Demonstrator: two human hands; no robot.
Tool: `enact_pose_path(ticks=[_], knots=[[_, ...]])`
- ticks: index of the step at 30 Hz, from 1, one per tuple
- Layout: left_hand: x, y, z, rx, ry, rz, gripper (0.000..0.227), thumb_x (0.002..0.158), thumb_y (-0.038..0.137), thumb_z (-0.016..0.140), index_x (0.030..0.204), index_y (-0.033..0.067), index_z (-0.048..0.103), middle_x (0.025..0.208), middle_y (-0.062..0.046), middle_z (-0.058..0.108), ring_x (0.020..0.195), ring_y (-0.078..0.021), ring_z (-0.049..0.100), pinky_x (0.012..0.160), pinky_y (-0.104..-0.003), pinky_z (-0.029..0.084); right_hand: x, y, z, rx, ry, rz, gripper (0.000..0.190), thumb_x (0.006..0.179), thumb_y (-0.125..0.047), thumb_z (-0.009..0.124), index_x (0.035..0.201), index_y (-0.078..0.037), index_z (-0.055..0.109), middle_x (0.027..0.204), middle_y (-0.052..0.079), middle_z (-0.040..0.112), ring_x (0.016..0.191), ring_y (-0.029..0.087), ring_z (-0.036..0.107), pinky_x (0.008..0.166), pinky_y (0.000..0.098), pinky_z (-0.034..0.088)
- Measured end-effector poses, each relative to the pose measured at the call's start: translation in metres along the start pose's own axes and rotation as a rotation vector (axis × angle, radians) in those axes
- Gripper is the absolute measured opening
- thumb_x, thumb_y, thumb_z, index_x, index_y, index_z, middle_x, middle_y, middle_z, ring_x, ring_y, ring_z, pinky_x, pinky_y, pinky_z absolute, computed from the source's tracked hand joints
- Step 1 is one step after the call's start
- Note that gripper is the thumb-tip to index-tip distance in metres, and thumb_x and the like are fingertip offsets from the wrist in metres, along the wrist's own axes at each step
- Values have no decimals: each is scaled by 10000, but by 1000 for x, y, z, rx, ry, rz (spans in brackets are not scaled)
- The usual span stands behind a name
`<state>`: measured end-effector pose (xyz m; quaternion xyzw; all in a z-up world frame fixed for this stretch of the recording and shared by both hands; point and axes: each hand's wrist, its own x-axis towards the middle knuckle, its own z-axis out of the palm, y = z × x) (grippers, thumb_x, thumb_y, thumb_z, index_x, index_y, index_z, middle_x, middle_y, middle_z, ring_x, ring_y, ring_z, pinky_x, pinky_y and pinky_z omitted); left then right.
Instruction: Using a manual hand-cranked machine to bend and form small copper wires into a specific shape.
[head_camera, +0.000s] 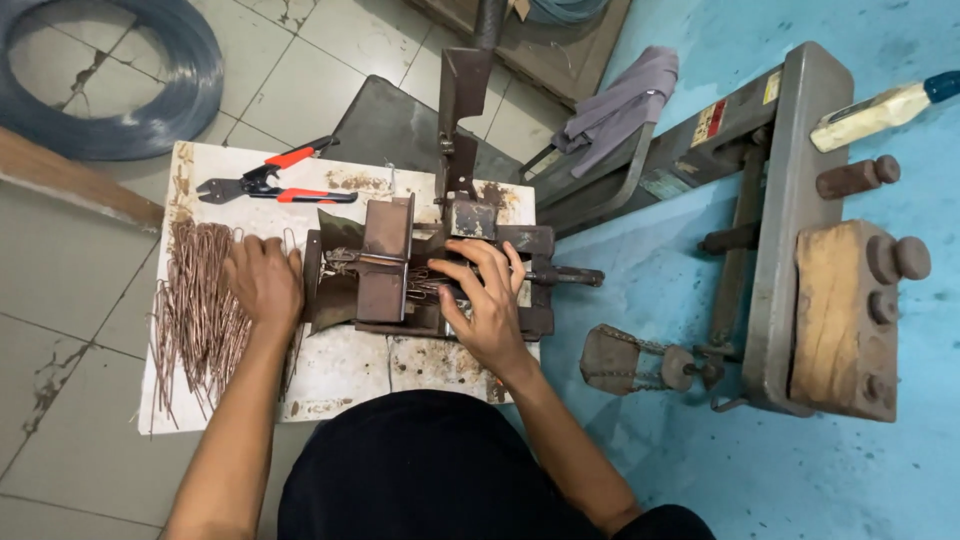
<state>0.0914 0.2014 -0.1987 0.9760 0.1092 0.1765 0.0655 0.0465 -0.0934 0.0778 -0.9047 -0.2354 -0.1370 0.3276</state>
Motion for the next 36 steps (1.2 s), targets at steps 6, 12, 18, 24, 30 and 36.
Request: enact_pose_path(ticks=[6,12,18,24,30,36], knots=[[23,5,10,154,-199,-86,314,990,502,673,994,196,743,914,-22,694,908,-193,620,833,-332,410,-2,3,1,-5,-4,7,236,1034,-265,574,1235,-220,687,1355,55,565,1361,320,476,1199,583,105],[27,-2,17,-131,-180,-219,198,890,304,867,849,146,757,707,-50,693,749,-231,717,772,-357,519,0,1,0,12,12,29,243,1015,-217,603,1244,-216,685,1354,66,554,1354,342,467,1184,616,116],[66,40,-184,-815,174,-44,80,1052,-141,777,1122,-147,739,928,-204,740,761,-276,733,640,-277,613,8,-9,-8,-125,8,-24,246,1003,-255,632,1234,-175,667,1314,62,619,1277,269,585,1207,596,210],[68,105,-327,-1246,200,-33,126,1041,-92,748,1128,-109,658,1043,-238,717,921,-285,722,819,-321,622,33,-36,-17,-9,-1,-150,397,1054,-364,594,1371,-127,561,1380,101,608,1309,255,594,1229,570,320],[50,158,-329,-1575,33,-189,167,888,-83,799,1018,-61,696,926,-186,748,808,-198,737,793,-319,598,48,-37,-13,180,83,-141,363,1028,-274,644,1347,-102,631,1141,73,717,1024,302,721,964,445,502],[37,157,-286,-1178,-96,-228,259,817,179,943,822,29,732,700,-117,726,653,-198,723,629,-317,551,37,-9,-10,145,-51,-53,186,1049,-122,581,1141,-70,734,847,108,714,757,271,705,720,377,556]])
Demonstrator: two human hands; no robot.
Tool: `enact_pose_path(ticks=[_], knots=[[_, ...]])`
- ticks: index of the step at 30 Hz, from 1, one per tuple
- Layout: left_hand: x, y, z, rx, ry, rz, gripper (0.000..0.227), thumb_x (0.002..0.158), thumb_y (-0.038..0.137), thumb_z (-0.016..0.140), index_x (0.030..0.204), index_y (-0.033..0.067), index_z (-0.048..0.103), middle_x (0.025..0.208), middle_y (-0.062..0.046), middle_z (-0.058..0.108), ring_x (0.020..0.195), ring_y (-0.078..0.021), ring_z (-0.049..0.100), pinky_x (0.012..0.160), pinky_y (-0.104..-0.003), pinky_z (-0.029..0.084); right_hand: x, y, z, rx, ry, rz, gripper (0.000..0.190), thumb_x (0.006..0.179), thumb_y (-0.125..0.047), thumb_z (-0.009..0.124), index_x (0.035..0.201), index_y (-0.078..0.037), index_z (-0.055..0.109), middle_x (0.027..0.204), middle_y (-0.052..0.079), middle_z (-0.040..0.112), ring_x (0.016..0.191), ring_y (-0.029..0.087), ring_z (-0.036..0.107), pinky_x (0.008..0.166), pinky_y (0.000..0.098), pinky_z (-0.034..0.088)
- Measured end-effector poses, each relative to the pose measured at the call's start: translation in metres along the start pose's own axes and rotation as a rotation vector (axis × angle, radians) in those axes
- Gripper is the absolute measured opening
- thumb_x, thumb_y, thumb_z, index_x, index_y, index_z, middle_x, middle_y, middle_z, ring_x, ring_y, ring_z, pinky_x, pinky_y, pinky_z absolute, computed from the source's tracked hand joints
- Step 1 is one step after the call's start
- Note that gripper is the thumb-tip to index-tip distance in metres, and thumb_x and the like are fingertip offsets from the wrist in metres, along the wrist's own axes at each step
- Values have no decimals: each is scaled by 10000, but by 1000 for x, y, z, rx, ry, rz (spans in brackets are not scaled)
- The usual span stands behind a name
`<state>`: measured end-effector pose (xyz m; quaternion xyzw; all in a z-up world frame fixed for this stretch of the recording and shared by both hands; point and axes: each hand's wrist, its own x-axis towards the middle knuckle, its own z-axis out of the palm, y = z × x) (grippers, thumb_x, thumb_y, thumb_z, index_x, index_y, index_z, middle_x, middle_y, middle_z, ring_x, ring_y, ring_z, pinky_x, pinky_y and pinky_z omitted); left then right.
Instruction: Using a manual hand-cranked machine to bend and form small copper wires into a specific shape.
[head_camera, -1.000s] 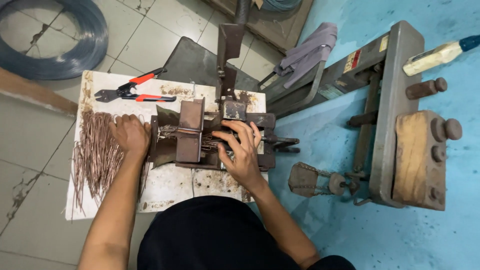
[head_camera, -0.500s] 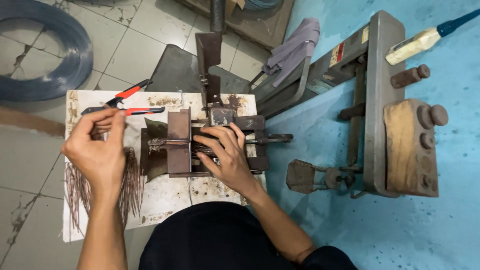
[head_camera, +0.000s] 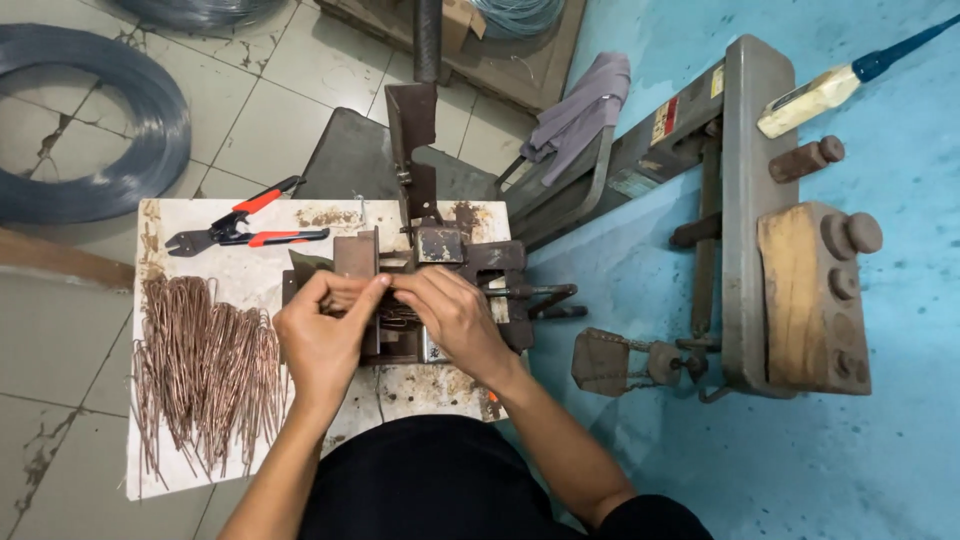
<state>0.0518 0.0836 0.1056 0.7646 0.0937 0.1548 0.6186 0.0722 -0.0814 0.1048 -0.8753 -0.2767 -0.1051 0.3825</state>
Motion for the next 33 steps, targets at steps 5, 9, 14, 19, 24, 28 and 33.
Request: enact_pose_path(ticks=[5,9,14,19,24,28,33], knots=[[-3,-55,1,274,-5,234,392,828,219,935,730,46,596,611,-112,572,603,-324,632,590,-413,496,-8,10,-3,-60,-8,-2,147,1013,-68,623,1089,-60,749,825,121,706,763,300,703,709,393,563],[-7,-49,-5,410,-165,496,107,963,144,746,1046,77,753,901,-103,622,835,-283,672,754,-420,577,-15,23,5,-95,15,-30,135,1014,-97,639,1086,-83,753,889,110,704,821,314,699,736,405,575],[-5,-74,-13,531,-175,571,113,928,14,725,1012,85,751,952,-92,626,936,-283,673,817,-408,565,-13,19,7,-106,17,-91,117,1005,-109,657,1055,-78,758,908,112,701,840,324,691,755,421,573],[-4,-102,-17,620,-171,612,130,950,44,693,1025,135,747,956,-40,653,982,-244,679,831,-365,536,-11,17,13,-170,-10,-91,119,1003,-130,662,1060,-111,764,923,83,703,905,298,687,815,396,545],[-7,-92,-24,775,-105,636,147,964,70,697,1044,185,742,900,10,684,959,-179,675,920,-365,487,-7,3,-4,-198,-31,-107,165,1031,-238,639,1129,-145,734,1008,45,738,1018,250,692,958,402,442],[-11,-90,-22,758,-91,638,183,914,70,722,1053,189,734,911,5,676,957,-195,674,913,-363,480,-18,21,8,-187,-30,-68,118,1024,-168,633,1067,-154,741,957,27,754,983,233,703,980,405,409],[-17,-68,-21,697,-83,650,166,962,55,664,1066,141,761,1009,-52,719,1019,-213,681,951,-383,490,-12,23,24,-209,-1,-72,38,976,-140,697,982,-152,733,824,18,738,907,196,716,1074,422,378]])
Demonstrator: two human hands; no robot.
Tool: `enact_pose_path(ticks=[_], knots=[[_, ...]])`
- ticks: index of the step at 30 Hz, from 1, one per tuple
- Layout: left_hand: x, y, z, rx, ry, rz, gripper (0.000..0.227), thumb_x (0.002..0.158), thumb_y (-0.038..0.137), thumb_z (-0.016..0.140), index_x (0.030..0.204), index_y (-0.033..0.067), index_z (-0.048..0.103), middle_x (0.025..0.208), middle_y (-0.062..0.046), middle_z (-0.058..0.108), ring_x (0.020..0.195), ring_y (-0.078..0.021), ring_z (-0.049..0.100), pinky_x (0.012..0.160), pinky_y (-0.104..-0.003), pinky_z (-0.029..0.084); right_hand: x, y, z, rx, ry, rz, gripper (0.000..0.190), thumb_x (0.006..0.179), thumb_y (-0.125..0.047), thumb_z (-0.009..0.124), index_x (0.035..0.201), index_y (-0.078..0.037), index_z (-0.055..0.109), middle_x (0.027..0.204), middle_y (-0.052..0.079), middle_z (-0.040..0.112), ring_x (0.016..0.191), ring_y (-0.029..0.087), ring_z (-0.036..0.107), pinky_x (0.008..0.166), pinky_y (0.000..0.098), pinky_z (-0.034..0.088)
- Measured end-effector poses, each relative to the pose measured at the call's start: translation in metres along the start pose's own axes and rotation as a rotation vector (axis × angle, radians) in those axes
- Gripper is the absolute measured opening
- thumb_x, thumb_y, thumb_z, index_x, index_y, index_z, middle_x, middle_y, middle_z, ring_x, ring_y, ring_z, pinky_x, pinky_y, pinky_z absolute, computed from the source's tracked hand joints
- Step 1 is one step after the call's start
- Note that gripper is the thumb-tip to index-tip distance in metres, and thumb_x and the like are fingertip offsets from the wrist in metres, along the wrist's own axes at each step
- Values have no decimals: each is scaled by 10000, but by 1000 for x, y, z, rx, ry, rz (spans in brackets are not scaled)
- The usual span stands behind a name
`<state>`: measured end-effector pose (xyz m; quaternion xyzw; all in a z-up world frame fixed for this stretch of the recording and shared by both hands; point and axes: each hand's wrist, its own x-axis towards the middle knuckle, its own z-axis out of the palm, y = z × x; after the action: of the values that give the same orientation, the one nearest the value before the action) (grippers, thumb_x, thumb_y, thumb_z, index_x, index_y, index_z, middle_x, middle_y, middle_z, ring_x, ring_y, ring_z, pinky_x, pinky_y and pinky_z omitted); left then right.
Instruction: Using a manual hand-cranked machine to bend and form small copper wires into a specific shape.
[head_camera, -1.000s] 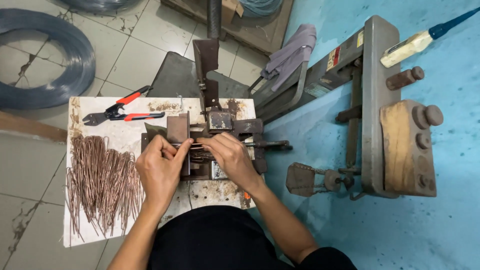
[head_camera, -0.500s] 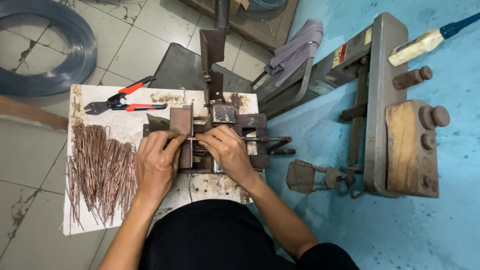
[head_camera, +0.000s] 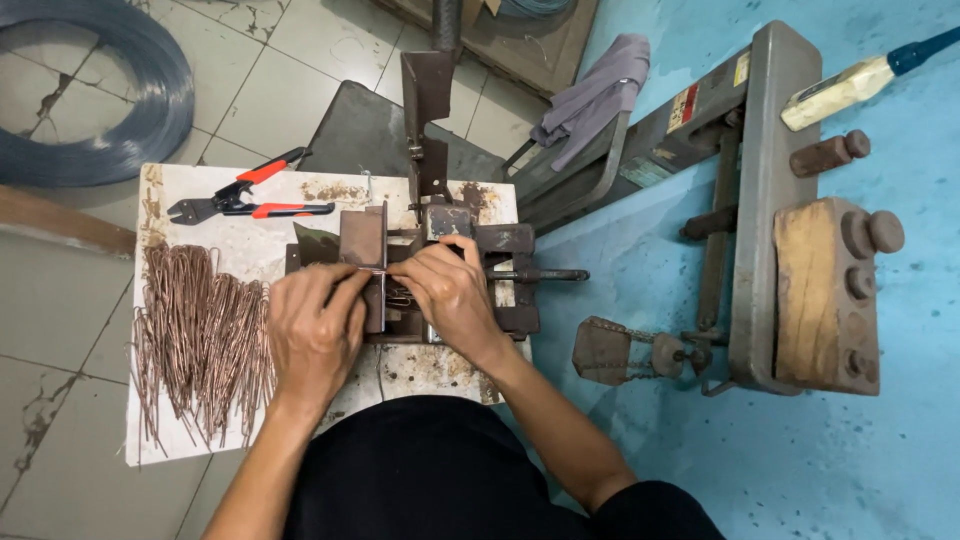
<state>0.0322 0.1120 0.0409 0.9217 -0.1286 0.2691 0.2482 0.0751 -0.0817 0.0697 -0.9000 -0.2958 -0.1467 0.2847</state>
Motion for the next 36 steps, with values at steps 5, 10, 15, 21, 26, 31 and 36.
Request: enact_pose_path(ticks=[5,10,15,21,26,31,36], knots=[[0,34,-2,-94,-108,14,343,858,8,690,1189,96,714,1167,-115,688,1161,-285,658,985,-419,514,5,-8,-17,41,-45,72,108,946,-129,712,1052,-134,696,870,54,761,974,230,717,1120,490,348],[-7,50,-9,-2,-260,-84,511,880,32,585,1388,81,618,1352,-145,606,1362,-289,532,1159,-454,399,-5,-20,-46,-111,-140,199,288,929,-196,744,1207,-159,679,1128,58,697,1121,250,630,1091,522,331],[-5,58,-10,44,-299,-97,600,831,127,588,1423,28,583,1432,-185,561,1411,-317,465,1233,-483,276,-2,-53,-69,-338,-210,383,230,987,-216,671,1177,-103,735,873,109,693,944,260,683,1174,643,167],[0,60,-16,7,-310,-142,573,835,158,521,1387,47,629,1379,-154,576,1381,-300,485,1198,-477,323,-1,-64,-67,-413,-175,368,211,973,-286,656,978,-89,733,815,88,710,946,247,697,1200,687,85],[-1,51,-5,-1,-229,-136,411,946,246,502,1254,85,721,1278,-116,615,1294,-272,559,1132,-452,411,-19,-86,-59,-332,-154,268,168,929,-213,684,944,-46,683,796,121,652,925,306,678,1165,709,173],[7,47,-9,-44,-134,-91,390,1055,349,540,1350,108,622,1294,-169,630,1142,-340,630,981,-477,524,-27,-111,-59,-167,-139,161,46,945,-47,569,927,-25,606,860,101,560,898,271,582,1179,624,251],[5,42,-6,-13,-115,-61,613,909,367,805,1443,214,544,1616,-172,444,1365,-391,554,1132,-510,441,-38,-108,-52,-154,-297,27,251,867,-75,667,1060,79,623,953,177,544,976,350,527,1164,659,255]])
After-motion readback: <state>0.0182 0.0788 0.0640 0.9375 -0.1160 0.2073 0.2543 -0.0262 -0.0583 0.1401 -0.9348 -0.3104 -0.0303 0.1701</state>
